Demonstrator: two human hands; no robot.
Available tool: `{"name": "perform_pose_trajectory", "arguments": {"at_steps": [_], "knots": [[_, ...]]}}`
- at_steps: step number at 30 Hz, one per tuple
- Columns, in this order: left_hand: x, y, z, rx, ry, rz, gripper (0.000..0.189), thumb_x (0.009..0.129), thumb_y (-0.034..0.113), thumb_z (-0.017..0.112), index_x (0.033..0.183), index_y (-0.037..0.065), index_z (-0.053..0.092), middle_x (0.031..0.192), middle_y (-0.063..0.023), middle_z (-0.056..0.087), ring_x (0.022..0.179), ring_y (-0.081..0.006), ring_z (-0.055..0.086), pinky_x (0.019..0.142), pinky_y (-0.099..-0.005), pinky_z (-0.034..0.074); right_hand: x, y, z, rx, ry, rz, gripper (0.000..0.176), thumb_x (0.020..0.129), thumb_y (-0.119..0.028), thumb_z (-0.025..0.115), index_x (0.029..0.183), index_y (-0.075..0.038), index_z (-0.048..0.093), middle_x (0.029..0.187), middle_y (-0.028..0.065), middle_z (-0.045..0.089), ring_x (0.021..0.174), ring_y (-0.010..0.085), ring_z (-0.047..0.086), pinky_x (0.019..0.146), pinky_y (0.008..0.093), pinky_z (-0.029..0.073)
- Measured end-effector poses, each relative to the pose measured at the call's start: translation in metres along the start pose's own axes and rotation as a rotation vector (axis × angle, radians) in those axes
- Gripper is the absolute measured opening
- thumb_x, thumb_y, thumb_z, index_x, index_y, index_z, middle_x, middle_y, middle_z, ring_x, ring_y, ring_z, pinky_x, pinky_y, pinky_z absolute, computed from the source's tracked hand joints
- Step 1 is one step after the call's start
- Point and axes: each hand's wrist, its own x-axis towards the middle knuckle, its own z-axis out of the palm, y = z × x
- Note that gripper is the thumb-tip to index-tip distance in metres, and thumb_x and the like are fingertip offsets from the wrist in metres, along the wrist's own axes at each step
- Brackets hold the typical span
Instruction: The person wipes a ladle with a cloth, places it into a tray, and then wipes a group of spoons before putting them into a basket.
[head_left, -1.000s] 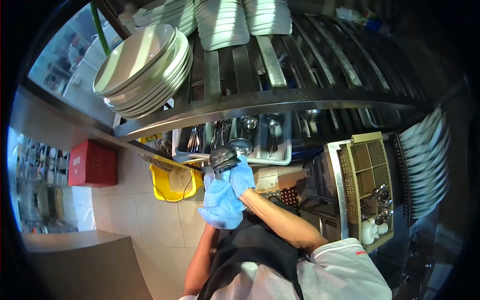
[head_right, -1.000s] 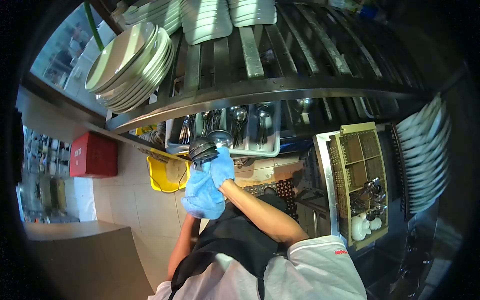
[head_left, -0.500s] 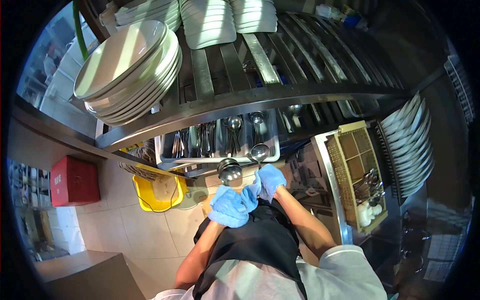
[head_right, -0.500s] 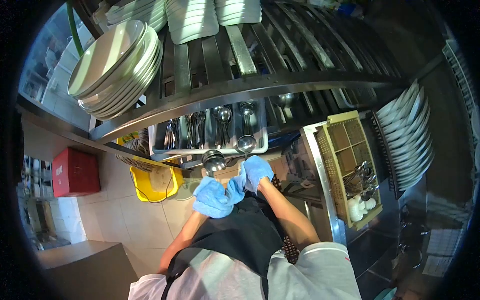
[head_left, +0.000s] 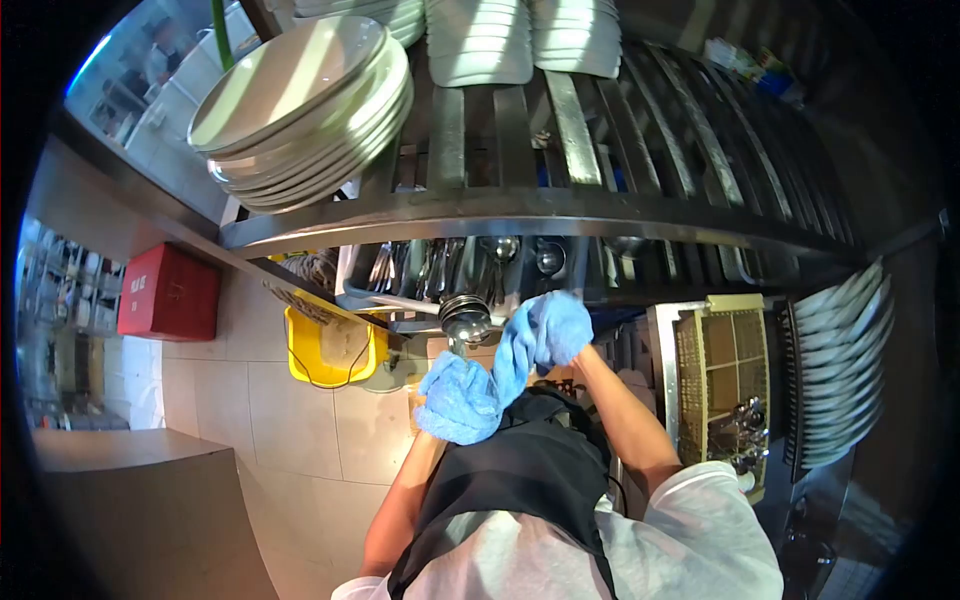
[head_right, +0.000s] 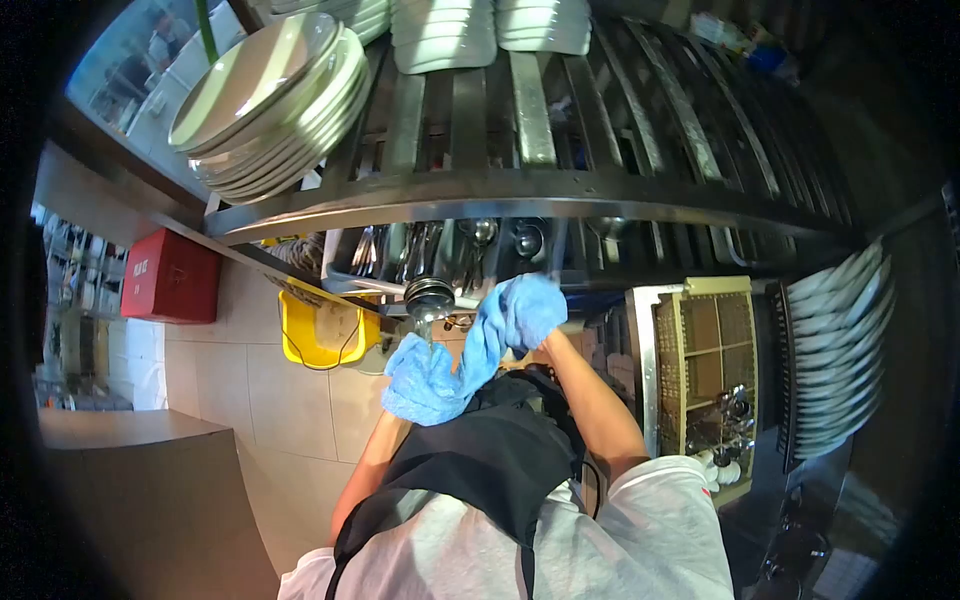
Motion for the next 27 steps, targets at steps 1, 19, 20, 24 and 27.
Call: {"name": "perform_pose_trajectory", "arguments": {"at_steps": [1, 19, 20, 24, 27], "knots": [[0.002, 0.001, 0.0, -0.008, 0.0, -0.001, 0.008, 0.067, 0.018, 0.053, 0.062, 0.012, 0.05, 0.06, -0.0058, 0.049, 0.059, -0.0196, 0.05, 0.052, -0.0304, 0.039, 0.001, -0.018, -0.011, -0.004, 0.0, -0.019, 0.013, 0.068, -0.019, 0.057, 0.07, -0.007, 0.059, 0.073, 0.0113, 0.056, 0.064, 0.0258, 0.053, 0.062, 0.0362, 0.043], [-0.003, 0.039, -0.041, 1.455, 0.157, -0.292, 0.028, 0.048, 0.027, 0.058, 0.043, 0.008, 0.038, 0.044, -0.0101, 0.033, 0.045, -0.0214, 0.038, 0.045, -0.0316, 0.034, -0.003, -0.114, 0.027, 0.592, 0.653, 0.128, 0.037, 0.079, -0.011, 0.041, 0.112, 0.003, 0.044, 0.093, 0.0159, 0.059, 0.081, 0.0229, 0.058, 0.07, 0.033, 0.046], [-0.005, 0.039, -0.048, 1.471, 0.15, -0.271, 0.029, 0.048, 0.027, 0.058, 0.043, 0.007, 0.038, 0.044, -0.0109, 0.033, 0.045, -0.022, 0.038, 0.046, -0.0316, 0.034, -0.004, -0.126, 0.021, 0.552, 0.789, 0.052, 0.035, 0.078, -0.01, 0.041, 0.111, 0.003, 0.045, 0.091, 0.0143, 0.058, 0.078, 0.0217, 0.057, 0.068, 0.0321, 0.046], [-0.007, 0.027, -0.061, 0.268, 0.161, -0.03, 0.024, 0.052, 0.027, 0.061, 0.048, 0.005, 0.051, 0.049, -0.0145, 0.042, 0.052, -0.0283, 0.043, 0.054, -0.0356, 0.036, 0.015, -0.126, 0.025, 0.424, 0.93, -0.007, 0.032, 0.076, -0.006, 0.041, 0.107, 0.002, 0.047, 0.086, 0.01, 0.057, 0.073, 0.0175, 0.053, 0.066, 0.028, 0.045], [-0.008, 0.032, -0.067, 1.242, 0.266, -0.304, 0.034, 0.047, 0.035, 0.057, 0.05, 0.004, 0.044, 0.052, -0.0142, 0.038, 0.053, -0.027, 0.04, 0.051, -0.0372, 0.034, 0.017, -0.136, 0.016, 0.682, 0.859, -0.114, 0.026, 0.077, -0.005, 0.038, 0.1, 0.001, 0.048, 0.08, 0.0064, 0.053, 0.07, 0.0131, 0.049, 0.067, 0.0244, 0.043]]}}
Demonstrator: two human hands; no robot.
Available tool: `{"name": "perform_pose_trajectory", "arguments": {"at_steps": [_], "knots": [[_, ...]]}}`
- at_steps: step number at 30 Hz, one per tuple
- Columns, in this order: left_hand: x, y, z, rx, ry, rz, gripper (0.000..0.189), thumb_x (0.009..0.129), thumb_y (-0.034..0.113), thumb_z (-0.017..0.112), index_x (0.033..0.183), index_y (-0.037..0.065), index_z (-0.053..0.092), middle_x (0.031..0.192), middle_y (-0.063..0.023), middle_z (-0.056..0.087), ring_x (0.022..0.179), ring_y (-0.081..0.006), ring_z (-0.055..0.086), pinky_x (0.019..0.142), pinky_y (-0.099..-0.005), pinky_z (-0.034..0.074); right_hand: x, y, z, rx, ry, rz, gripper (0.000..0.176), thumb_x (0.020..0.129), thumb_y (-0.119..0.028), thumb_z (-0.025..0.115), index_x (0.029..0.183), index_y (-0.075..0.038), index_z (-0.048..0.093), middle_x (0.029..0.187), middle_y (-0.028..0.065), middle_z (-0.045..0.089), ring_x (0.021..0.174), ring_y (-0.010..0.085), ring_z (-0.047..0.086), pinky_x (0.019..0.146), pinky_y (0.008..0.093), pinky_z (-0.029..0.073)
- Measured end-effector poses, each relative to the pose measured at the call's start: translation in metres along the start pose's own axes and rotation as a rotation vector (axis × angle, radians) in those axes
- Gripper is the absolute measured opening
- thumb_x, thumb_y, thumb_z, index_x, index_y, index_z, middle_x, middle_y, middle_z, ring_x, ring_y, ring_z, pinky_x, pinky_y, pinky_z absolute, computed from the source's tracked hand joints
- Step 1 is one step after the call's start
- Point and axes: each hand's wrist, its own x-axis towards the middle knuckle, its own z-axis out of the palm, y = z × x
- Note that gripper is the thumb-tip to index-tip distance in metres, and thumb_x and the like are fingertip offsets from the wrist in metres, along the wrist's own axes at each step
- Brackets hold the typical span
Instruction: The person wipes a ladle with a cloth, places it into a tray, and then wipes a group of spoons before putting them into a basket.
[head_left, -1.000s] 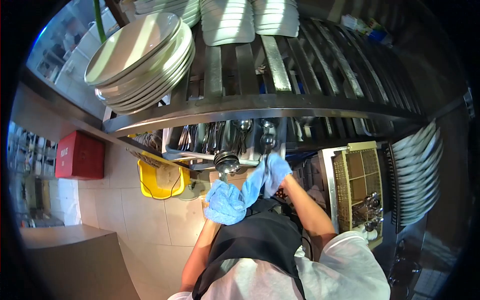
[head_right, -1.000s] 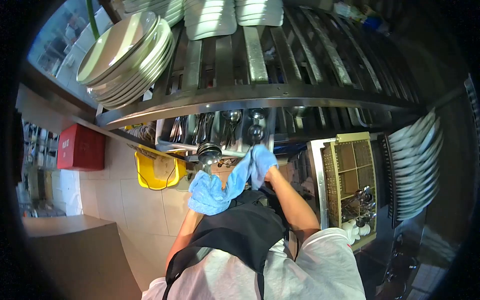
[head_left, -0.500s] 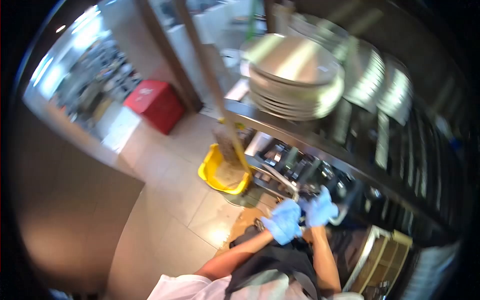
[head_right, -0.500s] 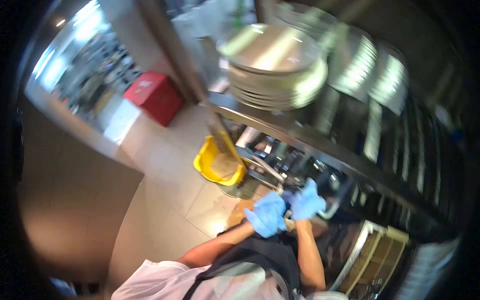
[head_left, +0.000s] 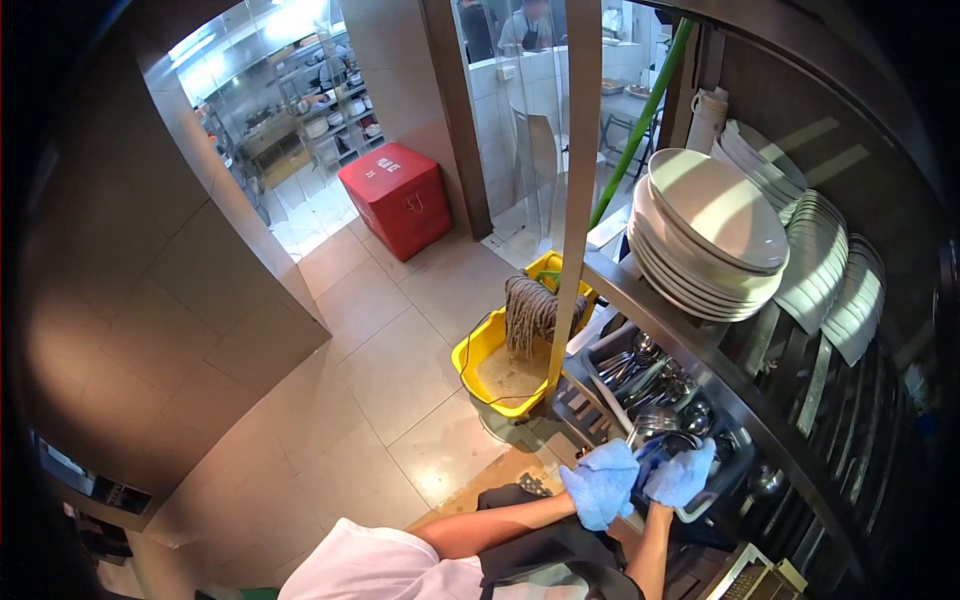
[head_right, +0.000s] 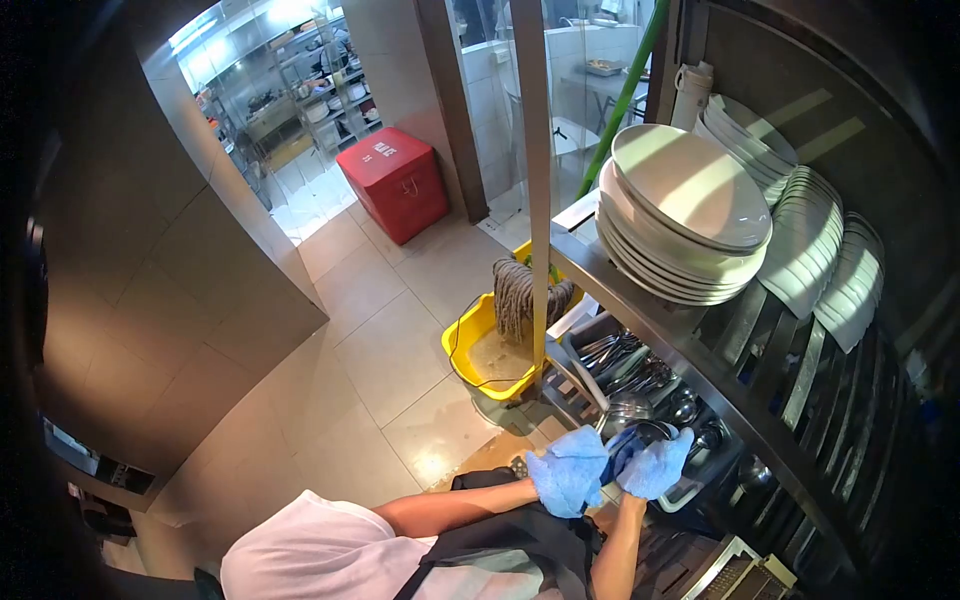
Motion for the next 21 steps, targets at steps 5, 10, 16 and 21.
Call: {"name": "perform_pose_trajectory", "arguments": {"at_steps": [5, 10, 16, 21], "knots": [[-0.006, -0.014, 0.018, -1.145, 0.07, 0.197, 0.066, 0.059, 0.02, 0.06, 0.118, -0.003, 0.039, 0.071, -0.0127, 0.047, 0.064, -0.0251, 0.046, 0.058, -0.0352, 0.038, 0.01, 0.028, 0.006, 1.046, 0.019, 0.17, 0.026, 0.082, -0.005, 0.034, 0.107, -0.004, 0.042, 0.081, 0.0048, 0.048, 0.071, 0.0136, 0.047, 0.066, 0.0224, 0.041], [0.004, -0.011, 0.023, -1.07, 0.034, -0.039, 0.029, 0.068, 0.02, 0.058, 0.091, 0.003, 0.055, 0.066, -0.0109, 0.05, 0.064, -0.0251, 0.051, 0.056, -0.0349, 0.04, 0.03, 0.017, 0.006, 1.189, -0.124, 0.084, 0.023, 0.084, -0.016, 0.041, 0.102, -0.003, 0.046, 0.08, 0.0035, 0.05, 0.067, 0.014, 0.049, 0.063, 0.0243, 0.042], [0.037, -0.068, -0.029, -0.973, 0.115, 0.311, 0.015, 0.066, 0.025, 0.062, 0.073, 0.011, 0.06, 0.069, -0.0101, 0.058, 0.065, -0.0276, 0.056, 0.057, -0.04, 0.043, 0.049, 0.022, -0.016, -0.107, -0.452, -0.049, 0.018, 0.077, -0.017, 0.054, 0.092, -0.01, 0.06, 0.075, 0.0093, 0.063, 0.066, 0.0202, 0.06, 0.062, 0.0292, 0.048], [0.062, -0.05, -0.054, -0.984, -0.029, 0.325, 0.014, 0.069, 0.021, 0.053, 0.068, 0.008, 0.057, 0.059, -0.0094, 0.052, 0.055, -0.0257, 0.054, 0.05, -0.0396, 0.04, 0.082, 0.044, -0.027, -0.188, -0.372, -0.364, 0.029, 0.063, -0.01, 0.063, 0.092, -0.01, 0.062, 0.075, 0.0097, 0.063, 0.065, 0.0254, 0.06, 0.061, 0.0304, 0.049]]}}
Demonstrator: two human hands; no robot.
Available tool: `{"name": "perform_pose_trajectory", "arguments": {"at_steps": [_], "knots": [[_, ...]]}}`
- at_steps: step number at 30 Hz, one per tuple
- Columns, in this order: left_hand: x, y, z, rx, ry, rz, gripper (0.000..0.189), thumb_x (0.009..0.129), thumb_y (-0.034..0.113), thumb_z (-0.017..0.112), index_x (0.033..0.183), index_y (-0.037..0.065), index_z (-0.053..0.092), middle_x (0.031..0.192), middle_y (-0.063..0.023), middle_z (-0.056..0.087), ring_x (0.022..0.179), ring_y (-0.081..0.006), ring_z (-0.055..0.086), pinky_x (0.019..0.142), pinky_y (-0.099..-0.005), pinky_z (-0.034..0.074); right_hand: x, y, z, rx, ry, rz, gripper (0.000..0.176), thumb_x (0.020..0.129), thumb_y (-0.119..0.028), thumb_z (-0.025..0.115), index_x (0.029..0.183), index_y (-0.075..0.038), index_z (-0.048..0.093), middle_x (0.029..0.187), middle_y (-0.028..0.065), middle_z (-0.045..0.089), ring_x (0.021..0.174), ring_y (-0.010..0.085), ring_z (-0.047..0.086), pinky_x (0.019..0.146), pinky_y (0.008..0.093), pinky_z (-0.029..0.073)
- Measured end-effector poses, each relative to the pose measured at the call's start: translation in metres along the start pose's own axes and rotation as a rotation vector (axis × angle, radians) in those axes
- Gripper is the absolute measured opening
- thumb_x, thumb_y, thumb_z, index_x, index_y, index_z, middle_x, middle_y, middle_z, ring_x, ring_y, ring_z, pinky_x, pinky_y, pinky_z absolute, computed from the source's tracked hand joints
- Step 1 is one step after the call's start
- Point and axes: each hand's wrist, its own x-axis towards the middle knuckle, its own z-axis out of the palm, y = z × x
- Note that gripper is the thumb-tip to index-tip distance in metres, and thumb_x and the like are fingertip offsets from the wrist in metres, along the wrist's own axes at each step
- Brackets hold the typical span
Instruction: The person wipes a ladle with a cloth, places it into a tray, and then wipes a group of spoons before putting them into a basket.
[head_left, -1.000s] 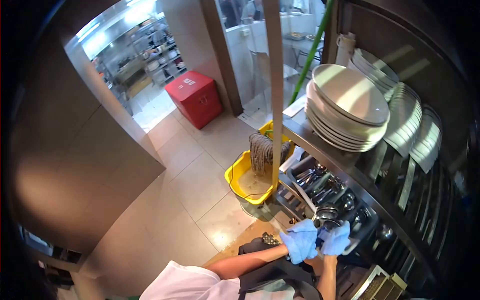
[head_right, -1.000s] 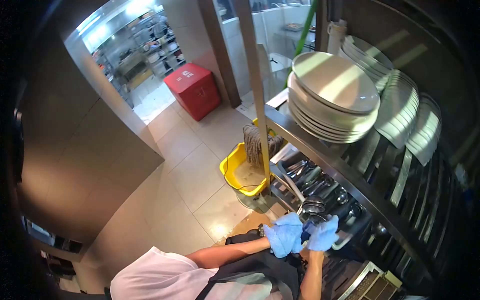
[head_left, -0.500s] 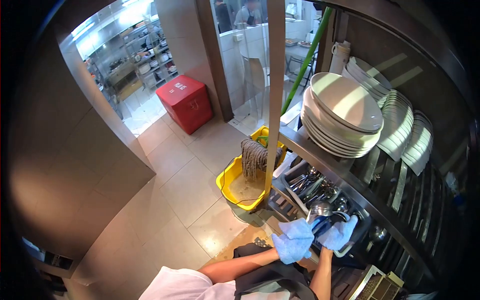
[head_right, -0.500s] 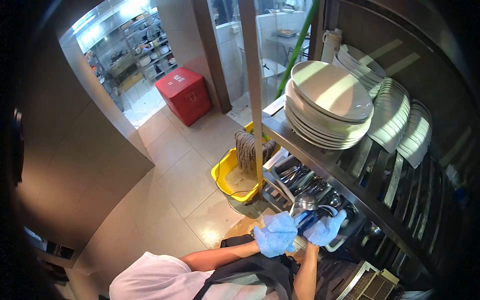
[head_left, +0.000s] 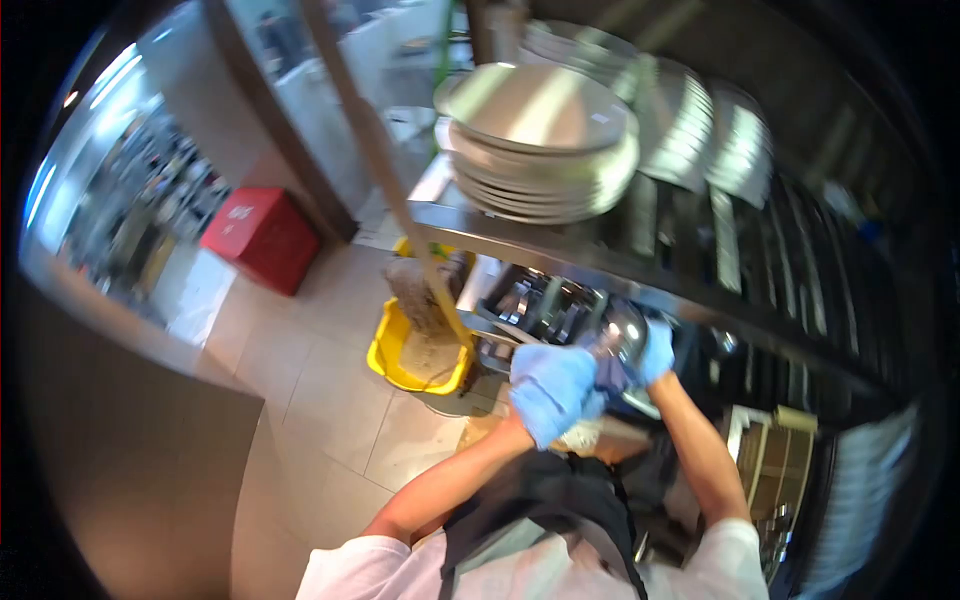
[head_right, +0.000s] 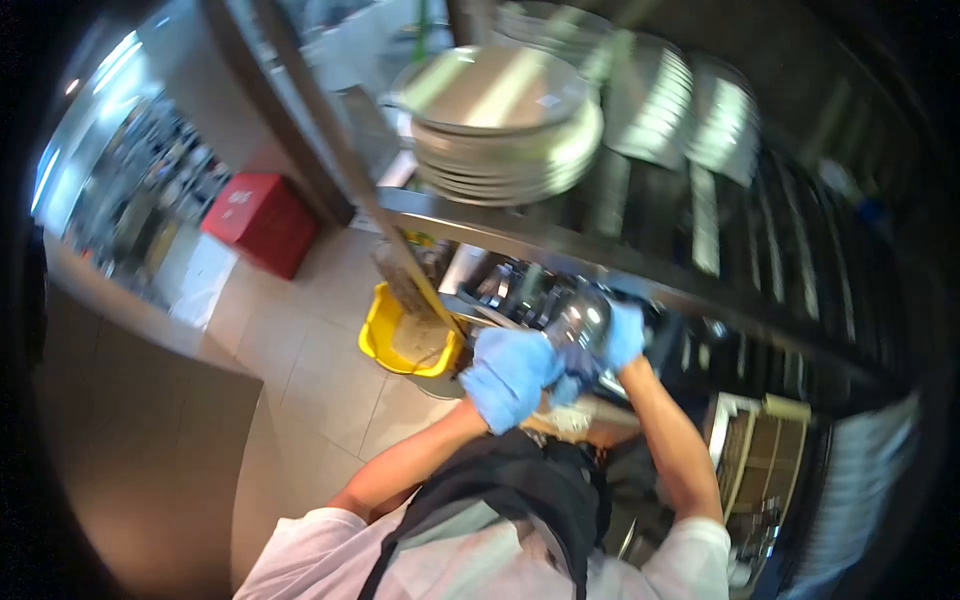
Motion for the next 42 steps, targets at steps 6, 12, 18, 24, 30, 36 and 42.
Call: {"name": "perform_pose_trajectory", "arguments": {"at_steps": [6, 12, 18, 24, 30, 36, 42], "knots": [[-0.014, -0.027, 0.071, 0.003, 0.064, 0.007, 0.013, 0.066, 0.021, 0.054, 0.065, 0.008, 0.055, 0.061, -0.0109, 0.051, 0.059, -0.0265, 0.051, 0.051, -0.0388, 0.038, 0.0, -0.04, -0.002, -0.04, 0.652, -0.031, 0.025, 0.065, 0.0, 0.053, 0.087, -0.005, 0.063, 0.077, 0.0105, 0.062, 0.068, 0.0221, 0.06, 0.065, 0.028, 0.047], [-0.036, -0.039, 0.113, 0.025, 0.046, 0.073, 0.015, 0.065, 0.022, 0.056, 0.063, 0.008, 0.052, 0.064, -0.0129, 0.049, 0.063, -0.0274, 0.049, 0.054, -0.0383, 0.038, -0.044, -0.029, 0.059, 1.356, 1.001, 0.751, 0.018, 0.075, -0.013, 0.046, 0.083, -0.003, 0.059, 0.076, 0.0089, 0.06, 0.068, 0.0191, 0.056, 0.064, 0.0284, 0.045], [-0.025, 0.001, 0.062, 0.115, -0.277, -0.142, 0.022, 0.065, 0.029, 0.061, 0.066, 0.008, 0.054, 0.066, -0.0121, 0.053, 0.066, -0.0293, 0.055, 0.055, -0.0399, 0.039, -0.06, -0.027, -0.006, 0.819, 0.12, 0.322, 0.022, 0.082, -0.022, 0.044, 0.091, -0.006, 0.056, 0.079, 0.0039, 0.054, 0.073, 0.0159, 0.053, 0.07, 0.0279, 0.046], [-0.014, 0.0, 0.05, 0.117, -0.111, 0.249, 0.021, 0.071, 0.029, 0.059, 0.066, 0.009, 0.056, 0.062, -0.01, 0.053, 0.057, -0.0296, 0.054, 0.052, -0.039, 0.038, -0.059, 0.002, -0.012, 0.723, -0.16, 0.119, 0.019, 0.08, -0.02, 0.049, 0.084, -0.003, 0.056, 0.078, 0.0097, 0.058, 0.07, 0.0185, 0.057, 0.064, 0.0301, 0.048], [-0.025, -0.025, 0.095, 0.147, -0.005, 0.247, 0.027, 0.068, 0.036, 0.06, 0.071, 0.01, 0.055, 0.075, -0.0109, 0.054, 0.071, -0.0264, 0.052, 0.061, -0.0375, 0.04, -0.04, -0.018, -0.028, -0.388, -0.055, 0.086, 0.013, 0.067, -0.019, 0.055, 0.067, -0.008, 0.061, 0.065, 0.0121, 0.06, 0.055, 0.0277, 0.059, 0.05, 0.0338, 0.047], [-0.018, 0.003, 0.096, -0.059, -0.122, 0.082, 0.03, 0.059, 0.034, 0.06, 0.072, 0.007, 0.057, 0.073, -0.0136, 0.054, 0.07, -0.0272, 0.051, 0.062, -0.0368, 0.04, -0.054, -0.043, 0.035, 0.23, 0.667, 0.62, 0.014, 0.072, -0.014, 0.049, 0.067, -0.007, 0.06, 0.066, 0.0083, 0.059, 0.062, 0.0233, 0.057, 0.056, 0.0307, 0.046], [-0.023, 0.002, 0.103, 0.126, -0.296, 0.103, 0.031, 0.058, 0.035, 0.057, 0.064, 0.005, 0.056, 0.063, -0.0146, 0.052, 0.065, -0.0294, 0.051, 0.058, -0.0381, 0.038, -0.084, -0.043, 0.052, -0.474, -0.209, 0.8, 0.02, 0.079, -0.014, 0.047, 0.064, -0.006, 0.056, 0.059, 0.0021, 0.055, 0.055, 0.0152, 0.054, 0.048, 0.0303, 0.043]]}}
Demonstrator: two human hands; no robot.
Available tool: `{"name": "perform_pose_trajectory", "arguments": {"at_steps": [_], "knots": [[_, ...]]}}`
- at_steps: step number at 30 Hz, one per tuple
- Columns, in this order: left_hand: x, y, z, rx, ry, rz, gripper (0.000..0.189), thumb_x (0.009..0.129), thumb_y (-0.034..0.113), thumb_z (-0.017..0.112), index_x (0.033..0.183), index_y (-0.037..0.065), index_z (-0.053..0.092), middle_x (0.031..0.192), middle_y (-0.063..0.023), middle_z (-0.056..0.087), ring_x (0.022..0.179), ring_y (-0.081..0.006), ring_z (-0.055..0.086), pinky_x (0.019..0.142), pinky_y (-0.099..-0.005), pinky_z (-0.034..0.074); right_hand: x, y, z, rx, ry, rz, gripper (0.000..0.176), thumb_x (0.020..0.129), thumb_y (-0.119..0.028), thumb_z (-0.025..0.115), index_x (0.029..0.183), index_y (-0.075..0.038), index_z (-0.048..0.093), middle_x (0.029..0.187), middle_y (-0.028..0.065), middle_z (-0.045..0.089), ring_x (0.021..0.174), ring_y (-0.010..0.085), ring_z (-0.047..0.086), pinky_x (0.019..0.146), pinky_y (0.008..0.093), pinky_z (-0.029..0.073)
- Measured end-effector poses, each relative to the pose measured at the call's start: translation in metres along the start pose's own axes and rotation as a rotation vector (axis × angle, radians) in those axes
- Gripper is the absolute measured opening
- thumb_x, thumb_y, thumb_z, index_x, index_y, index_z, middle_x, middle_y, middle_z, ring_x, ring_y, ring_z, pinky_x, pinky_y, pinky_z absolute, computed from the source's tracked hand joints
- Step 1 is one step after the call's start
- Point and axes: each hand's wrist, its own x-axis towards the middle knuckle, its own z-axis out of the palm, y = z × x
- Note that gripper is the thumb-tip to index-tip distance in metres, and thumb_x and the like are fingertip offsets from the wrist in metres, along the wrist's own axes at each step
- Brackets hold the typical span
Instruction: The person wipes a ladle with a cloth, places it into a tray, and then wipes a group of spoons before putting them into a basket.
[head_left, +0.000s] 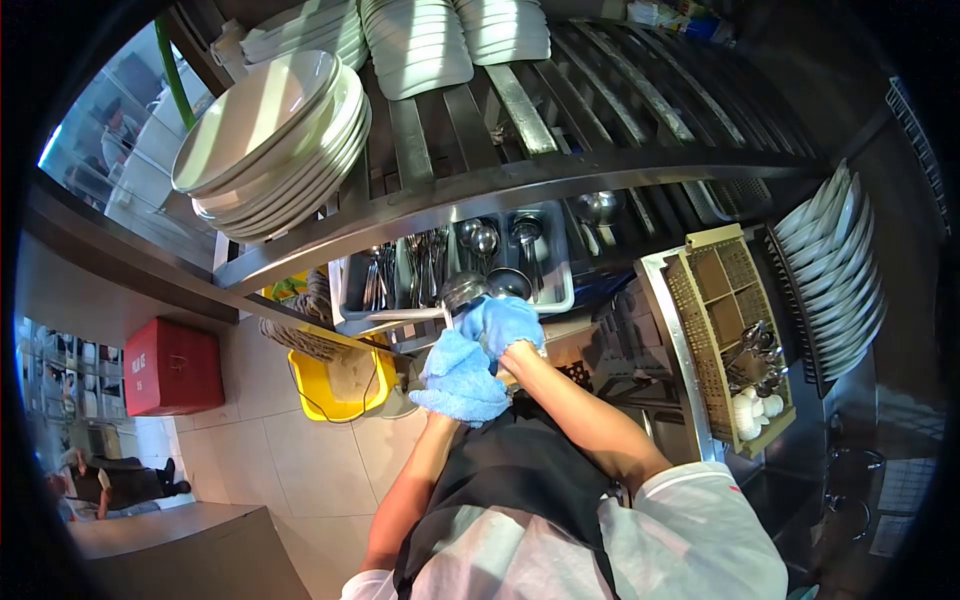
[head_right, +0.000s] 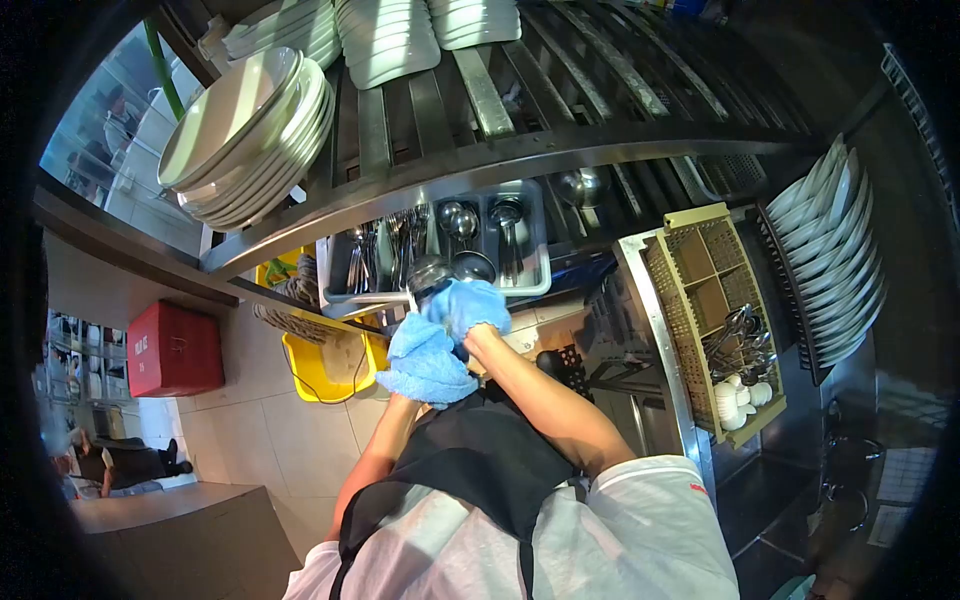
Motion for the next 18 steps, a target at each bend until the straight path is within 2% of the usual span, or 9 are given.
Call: {"name": "perform_pose_trajectory", "arguments": {"at_steps": [5, 6, 9, 11, 13, 14, 15, 17, 18], "knots": [[-0.007, 0.01, 0.023, -0.005, 0.071, -0.054, 0.023, 0.063, 0.027, 0.054, 0.064, 0.004, 0.055, 0.064, -0.0162, 0.052, 0.068, -0.0302, 0.051, 0.058, -0.0388, 0.038, 0.023, 0.017, 0.026, 0.049, 0.341, 0.08, 0.017, 0.078, -0.012, 0.048, 0.064, -0.007, 0.055, 0.061, 0.0044, 0.054, 0.053, 0.0175, 0.052, 0.049, 0.0316, 0.043], [-0.001, 0.013, 0.007, 0.128, -0.116, -0.048, 0.018, 0.063, 0.027, 0.057, 0.06, 0.01, 0.053, 0.067, -0.0133, 0.052, 0.07, -0.0268, 0.049, 0.064, -0.0353, 0.039, 0.02, 0.017, 0.036, -0.008, 0.397, 0.086, 0.016, 0.078, -0.011, 0.048, 0.064, -0.007, 0.055, 0.061, 0.0048, 0.054, 0.053, 0.018, 0.052, 0.049, 0.0319, 0.044], [0.003, 0.013, 0.026, 0.008, 0.012, -0.047, 0.019, 0.064, 0.028, 0.057, 0.062, 0.01, 0.054, 0.068, -0.0131, 0.053, 0.071, -0.027, 0.05, 0.064, -0.0357, 0.04, -0.002, 0.018, 0.044, -0.19, 0.496, 0.048, 0.014, 0.077, -0.01, 0.049, 0.064, -0.007, 0.054, 0.062, 0.0062, 0.053, 0.051, 0.0194, 0.051, 0.049, 0.0327, 0.044], [-0.003, 0.011, 0.055, -0.107, 0.119, -0.056, 0.02, 0.064, 0.03, 0.057, 0.063, 0.01, 0.055, 0.068, -0.0129, 0.053, 0.071, -0.0272, 0.051, 0.064, -0.036, 0.04, -0.025, 0.008, 0.017, -0.287, 0.159, -0.04, 0.016, 0.074, -0.011, 0.05, 0.063, -0.004, 0.058, 0.063, 0.0101, 0.056, 0.062, 0.0232, 0.057, 0.061, 0.0325, 0.047], [-0.007, 0.008, 0.079, -0.211, 0.228, -0.057, 0.021, 0.065, 0.031, 0.057, 0.065, 0.01, 0.056, 0.069, -0.0127, 0.054, 0.072, -0.0274, 0.052, 0.064, -0.0363, 0.04, -0.036, 0.018, 0.002, -0.251, 0.05, -0.106, 0.014, 0.072, -0.01, 0.05, 0.066, -0.004, 0.061, 0.068, 0.0128, 0.059, 0.067, 0.0252, 0.06, 0.061, 0.0327, 0.048], [-0.011, 0.004, 0.089, -0.166, 0.041, -0.061, 0.023, 0.067, 0.032, 0.056, 0.07, 0.009, 0.057, 0.07, -0.013, 0.055, 0.073, -0.0274, 0.053, 0.065, -0.0366, 0.041, -0.04, 0.027, -0.003, -0.213, -0.062, -0.162, 0.015, 0.071, -0.009, 0.05, 0.07, -0.004, 0.064, 0.073, 0.0156, 0.061, 0.073, 0.0271, 0.063, 0.062, 0.0328, 0.05], [-0.015, 0.002, 0.096, -0.117, -0.145, -0.054, 0.025, 0.069, 0.033, 0.055, 0.074, 0.008, 0.058, 0.072, -0.0132, 0.056, 0.075, -0.0273, 0.055, 0.065, -0.0369, 0.042, -0.035, 0.043, 0.008, -0.18, -0.05, -0.134, 0.015, 0.071, -0.01, 0.051, 0.071, -0.005, 0.065, 0.073, 0.014, 0.061, 0.07, 0.0259, 0.062, 0.059, 0.0316, 0.049], [-0.015, -0.002, 0.094, -0.092, -0.182, -0.033, 0.025, 0.069, 0.031, 0.055, 0.075, 0.007, 0.059, 0.072, -0.0139, 0.057, 0.071, -0.0286, 0.055, 0.065, -0.0375, 0.042, -0.003, 0.072, 0.006, -0.385, -0.324, -0.289, 0.018, 0.072, -0.01, 0.048, 0.077, -0.003, 0.064, 0.079, 0.0185, 0.061, 0.072, 0.0275, 0.062, 0.06, 0.0348, 0.048], [-0.016, -0.003, 0.092, -0.078, -0.204, -0.022, 0.025, 0.069, 0.03, 0.054, 0.075, 0.006, 0.059, 0.072, -0.0142, 0.057, 0.069, -0.0292, 0.055, 0.065, -0.0378, 0.042, 0.015, 0.09, 0.013, -0.337, -0.279, -0.299, 0.016, 0.072, -0.011, 0.048, 0.075, -0.004, 0.063, 0.072, 0.0161, 0.06, 0.067, 0.0264, 0.061, 0.058, 0.0344, 0.047]]}}
